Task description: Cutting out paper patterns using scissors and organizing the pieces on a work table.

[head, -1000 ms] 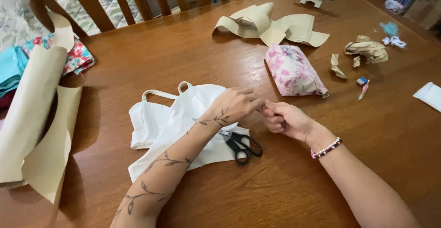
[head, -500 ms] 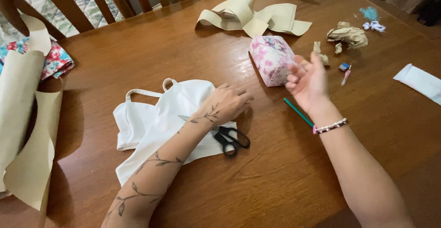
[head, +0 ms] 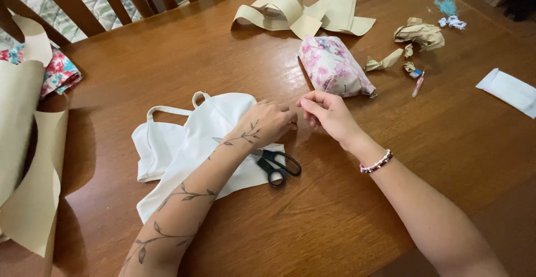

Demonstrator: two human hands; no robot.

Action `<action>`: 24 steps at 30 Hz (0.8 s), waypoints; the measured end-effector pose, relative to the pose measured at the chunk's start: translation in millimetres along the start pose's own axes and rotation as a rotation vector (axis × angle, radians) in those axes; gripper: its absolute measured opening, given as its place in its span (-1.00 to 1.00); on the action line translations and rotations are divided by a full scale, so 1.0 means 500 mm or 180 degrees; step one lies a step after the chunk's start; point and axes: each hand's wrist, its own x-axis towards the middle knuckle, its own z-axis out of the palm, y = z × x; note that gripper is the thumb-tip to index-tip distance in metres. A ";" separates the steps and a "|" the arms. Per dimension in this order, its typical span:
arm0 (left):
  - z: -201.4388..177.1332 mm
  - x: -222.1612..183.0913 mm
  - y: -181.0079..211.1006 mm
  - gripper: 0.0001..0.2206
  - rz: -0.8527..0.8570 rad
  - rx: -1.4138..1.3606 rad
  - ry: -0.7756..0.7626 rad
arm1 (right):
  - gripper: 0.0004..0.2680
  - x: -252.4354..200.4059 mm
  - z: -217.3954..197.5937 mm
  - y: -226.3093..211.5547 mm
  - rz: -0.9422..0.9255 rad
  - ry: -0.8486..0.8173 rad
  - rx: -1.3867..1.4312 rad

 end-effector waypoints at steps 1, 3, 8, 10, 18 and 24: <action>-0.010 -0.002 0.000 -0.86 -0.0007 -0.0003 -0.0004 | -0.89 0.000 0.001 -0.001 0.0006 -0.0006 0.0000; -0.031 -0.005 0.000 -0.84 -0.0069 0.0063 -0.0130 | -0.89 -0.001 0.002 -0.005 -0.0117 -0.0028 -0.0309; -0.153 -0.012 0.002 -0.88 -0.0345 0.0294 0.0204 | -0.90 0.004 -0.007 0.011 -0.0698 -0.0108 -0.1094; -0.259 -0.039 0.018 -0.91 -0.0553 0.0321 0.0359 | -0.92 -0.008 0.002 0.005 -0.1003 -0.0207 -0.1406; -0.416 -0.195 0.083 -0.91 -0.0505 -0.0368 0.1357 | -0.87 -0.093 0.074 -0.044 -0.2214 -0.0710 -0.3009; 0.005 -0.358 0.070 0.10 -0.1551 0.0550 0.0041 | -0.54 -0.128 0.124 -0.016 -0.2235 -0.1193 -0.3401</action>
